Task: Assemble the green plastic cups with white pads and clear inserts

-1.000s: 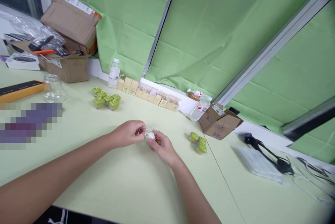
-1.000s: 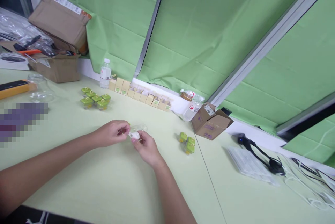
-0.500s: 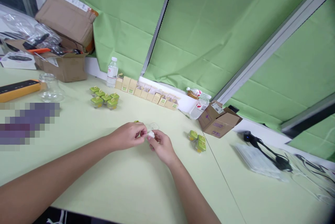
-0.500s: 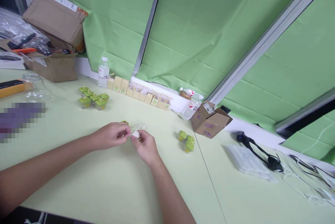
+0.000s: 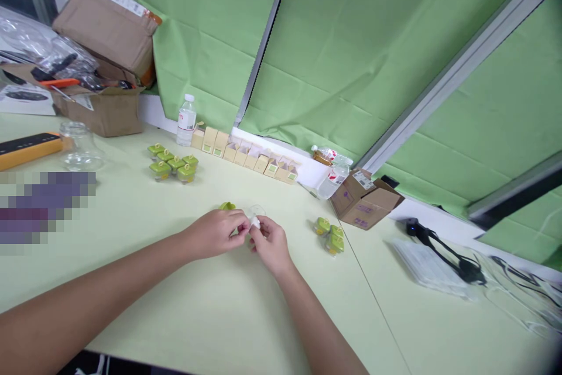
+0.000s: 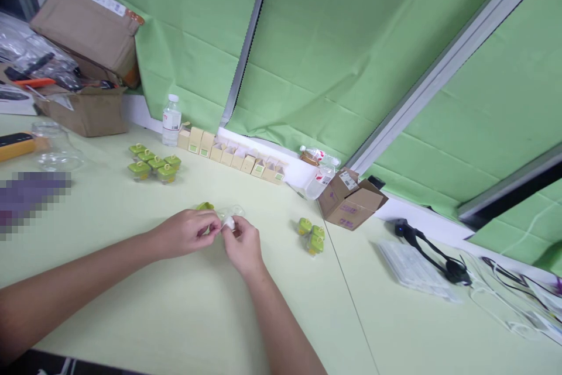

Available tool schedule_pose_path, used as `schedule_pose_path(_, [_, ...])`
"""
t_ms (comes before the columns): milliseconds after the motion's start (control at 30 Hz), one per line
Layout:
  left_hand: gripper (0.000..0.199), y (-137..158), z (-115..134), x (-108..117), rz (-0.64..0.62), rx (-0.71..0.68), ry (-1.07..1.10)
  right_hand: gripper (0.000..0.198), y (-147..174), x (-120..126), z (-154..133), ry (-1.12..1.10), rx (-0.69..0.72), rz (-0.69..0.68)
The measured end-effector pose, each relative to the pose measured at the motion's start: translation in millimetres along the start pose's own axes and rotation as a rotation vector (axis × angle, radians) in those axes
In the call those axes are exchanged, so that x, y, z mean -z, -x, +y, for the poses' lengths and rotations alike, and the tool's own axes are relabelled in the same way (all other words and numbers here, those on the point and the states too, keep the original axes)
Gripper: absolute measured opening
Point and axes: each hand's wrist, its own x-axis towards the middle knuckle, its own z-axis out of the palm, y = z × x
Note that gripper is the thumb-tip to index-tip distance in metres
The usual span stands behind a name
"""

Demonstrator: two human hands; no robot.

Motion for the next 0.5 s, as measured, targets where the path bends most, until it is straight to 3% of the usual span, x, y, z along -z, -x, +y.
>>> schedule_pose_path(333, [0.024,3.2,0.3,-9.6,0.101,-0.136,-0.228,0.026,1.4,1.0,-6.8,-0.081,0.019,0.045])
schedule_pose_path(500, [0.025,3.6,-3.6,-14.1,0.142,-0.095,-0.235,0.024,3.1,-4.3,-6.9,-0.098,0.055,0.03])
